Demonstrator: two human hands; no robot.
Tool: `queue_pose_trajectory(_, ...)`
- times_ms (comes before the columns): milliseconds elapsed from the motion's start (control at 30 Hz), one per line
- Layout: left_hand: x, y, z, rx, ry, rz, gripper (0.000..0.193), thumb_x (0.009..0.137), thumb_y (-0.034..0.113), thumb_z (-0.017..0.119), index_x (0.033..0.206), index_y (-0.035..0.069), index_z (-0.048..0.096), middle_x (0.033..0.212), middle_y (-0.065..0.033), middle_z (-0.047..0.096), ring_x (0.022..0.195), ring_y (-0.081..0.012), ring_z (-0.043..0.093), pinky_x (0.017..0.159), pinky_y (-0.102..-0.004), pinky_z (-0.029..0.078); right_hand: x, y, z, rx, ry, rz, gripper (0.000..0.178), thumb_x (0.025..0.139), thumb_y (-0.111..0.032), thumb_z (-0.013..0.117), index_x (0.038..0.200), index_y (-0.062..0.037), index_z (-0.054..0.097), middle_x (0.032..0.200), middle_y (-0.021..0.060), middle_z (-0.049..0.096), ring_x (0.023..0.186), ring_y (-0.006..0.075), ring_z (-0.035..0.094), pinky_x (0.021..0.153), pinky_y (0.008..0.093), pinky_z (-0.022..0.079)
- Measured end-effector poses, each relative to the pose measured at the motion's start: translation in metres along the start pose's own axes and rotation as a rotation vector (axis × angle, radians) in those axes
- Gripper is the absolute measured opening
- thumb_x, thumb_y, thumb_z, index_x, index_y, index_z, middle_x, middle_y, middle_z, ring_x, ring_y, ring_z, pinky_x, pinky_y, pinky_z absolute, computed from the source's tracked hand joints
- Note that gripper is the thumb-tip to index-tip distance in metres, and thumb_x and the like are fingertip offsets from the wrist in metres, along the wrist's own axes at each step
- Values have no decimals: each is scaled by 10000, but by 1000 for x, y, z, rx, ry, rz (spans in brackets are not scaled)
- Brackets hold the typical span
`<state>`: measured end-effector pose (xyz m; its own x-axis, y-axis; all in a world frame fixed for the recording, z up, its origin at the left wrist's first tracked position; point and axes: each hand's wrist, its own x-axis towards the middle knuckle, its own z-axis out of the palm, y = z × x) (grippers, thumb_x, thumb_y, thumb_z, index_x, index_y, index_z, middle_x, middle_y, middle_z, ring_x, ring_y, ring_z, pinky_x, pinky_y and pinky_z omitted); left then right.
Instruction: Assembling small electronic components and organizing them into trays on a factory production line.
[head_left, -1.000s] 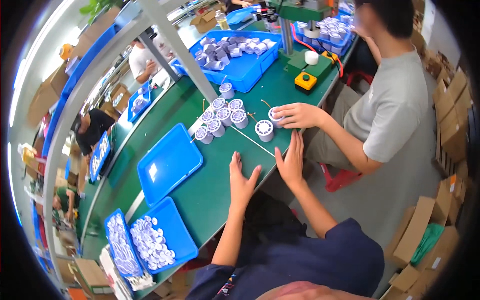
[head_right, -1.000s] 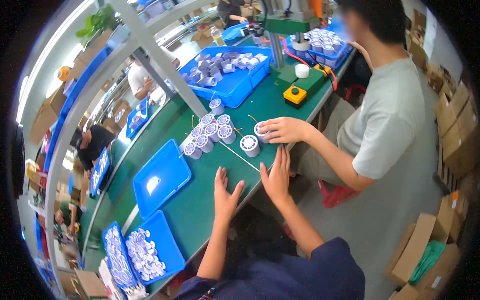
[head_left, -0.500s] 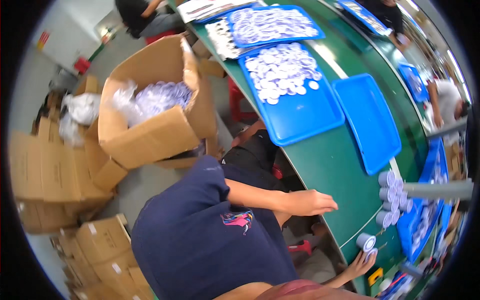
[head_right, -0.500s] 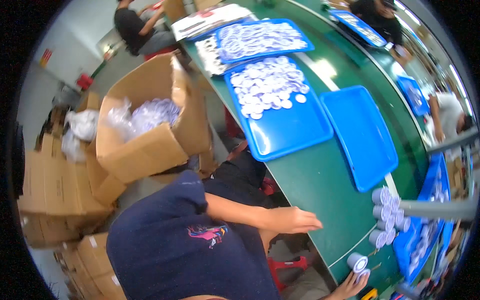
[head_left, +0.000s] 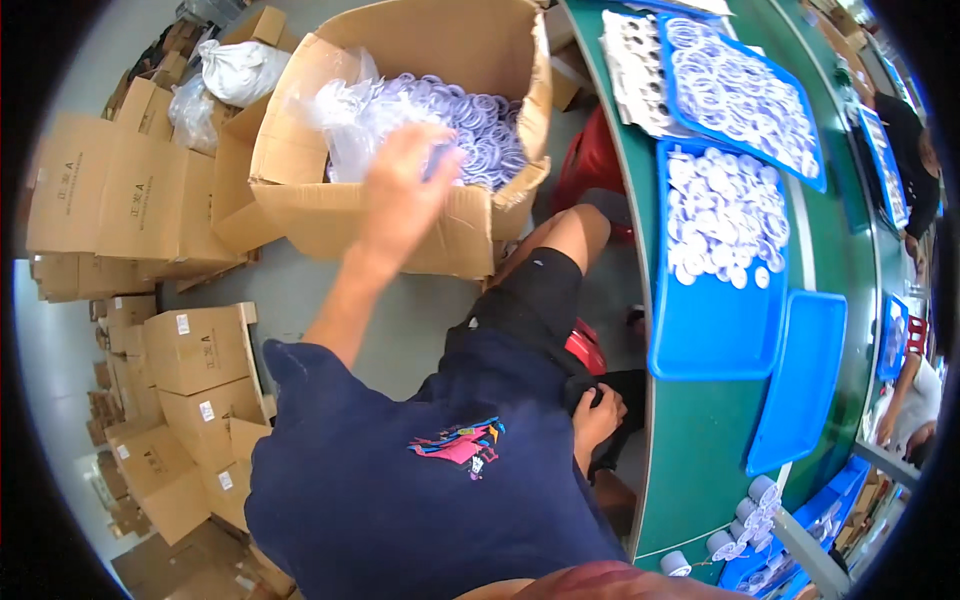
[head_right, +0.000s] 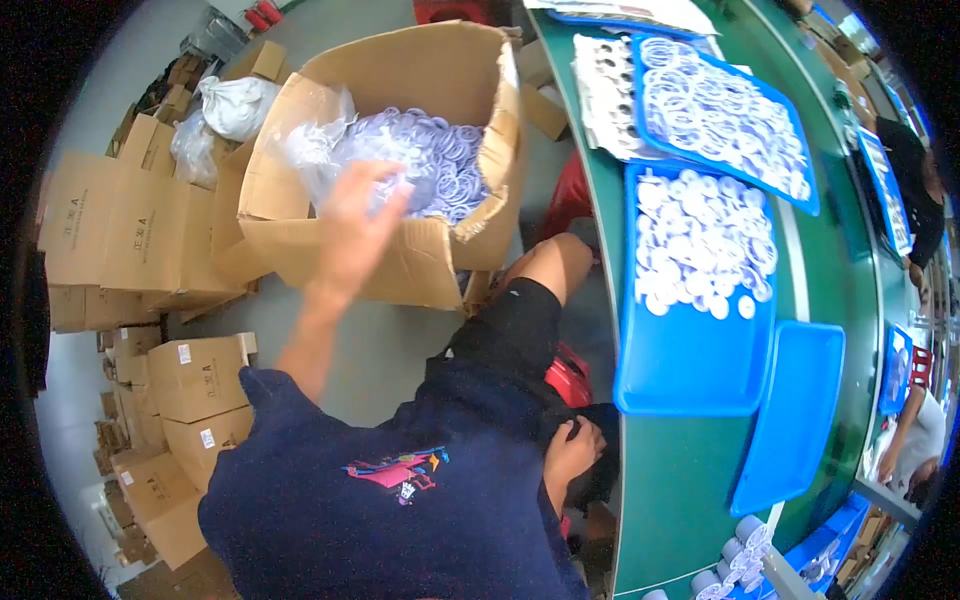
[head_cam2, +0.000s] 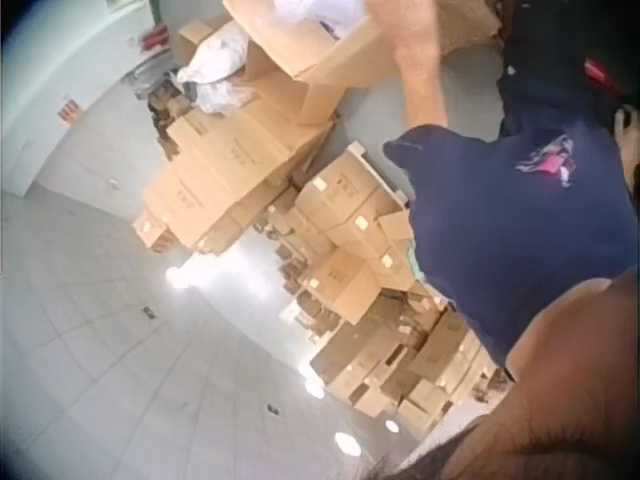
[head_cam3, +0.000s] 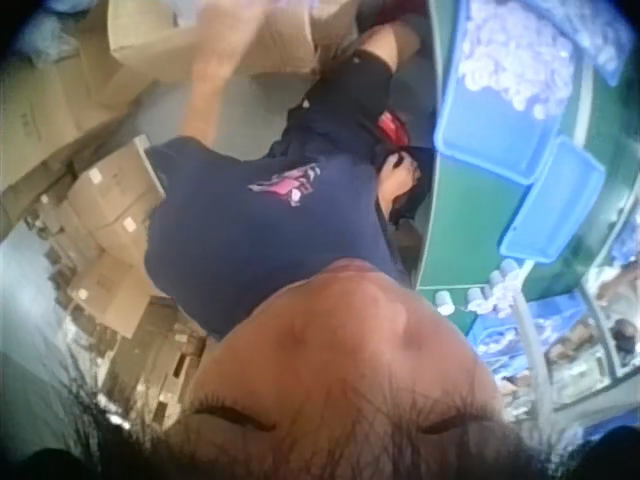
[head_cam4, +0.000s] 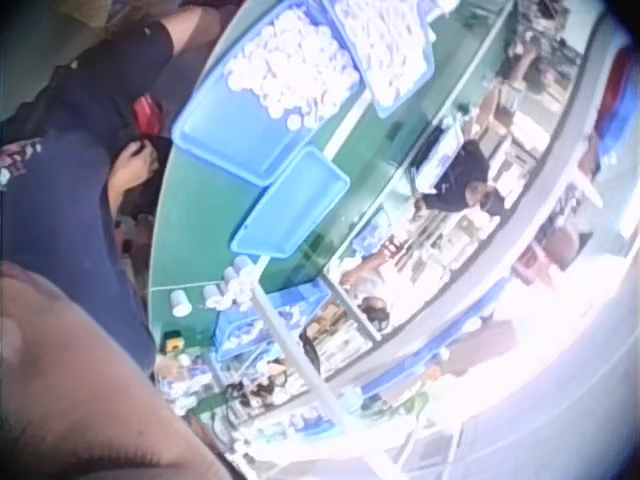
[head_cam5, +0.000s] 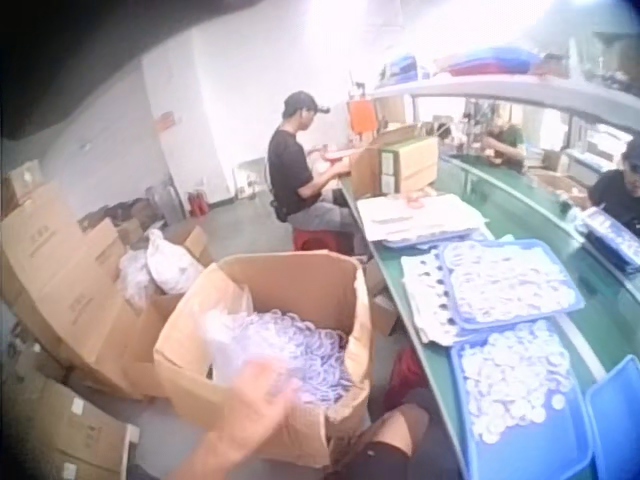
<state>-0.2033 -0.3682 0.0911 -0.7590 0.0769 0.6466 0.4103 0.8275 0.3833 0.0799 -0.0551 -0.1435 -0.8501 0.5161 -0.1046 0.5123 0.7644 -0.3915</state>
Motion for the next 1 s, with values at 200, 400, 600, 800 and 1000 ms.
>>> queue_pose_trajectory(200,9,-119,-47,468,-692,-929,734,929,705,598,928,-14,741,963,-220,752,939,-382,718,865,-513,520,31,-48,-3,258,-125,-73,268,918,-122,686,1122,50,670,1129,261,659,1076,449,608,963,503,468)
queue_pose_trajectory(400,-13,-218,-4,288,-498,-724,447,970,370,667,930,-72,712,795,-293,685,819,-493,676,727,-513,526,67,-104,3,302,-482,-281,328,969,-183,685,1204,44,648,1171,272,637,1140,449,605,1011,472,474)
queue_pose_trajectory(600,-35,-178,-10,-50,-6,-856,354,1035,324,611,973,-9,713,739,-93,693,670,-187,635,662,-340,493,77,-94,7,260,-564,-183,351,978,-223,686,1216,33,656,1185,263,641,1127,446,619,988,463,490)
queue_pose_trajectory(800,-38,-183,-18,-536,530,-821,228,1046,193,574,930,17,662,798,-51,642,712,-140,611,696,-311,502,88,-92,15,238,-623,-187,334,984,-216,684,1192,44,659,1149,265,655,1089,448,636,962,458,501)
queue_pose_trajectory(1000,58,-143,-49,-688,750,-636,242,1032,164,587,863,2,649,818,-103,668,725,-189,656,702,-341,557,97,-141,-29,412,-569,-242,276,979,-125,691,1207,27,658,1114,219,670,1004,364,689,885,413,554)
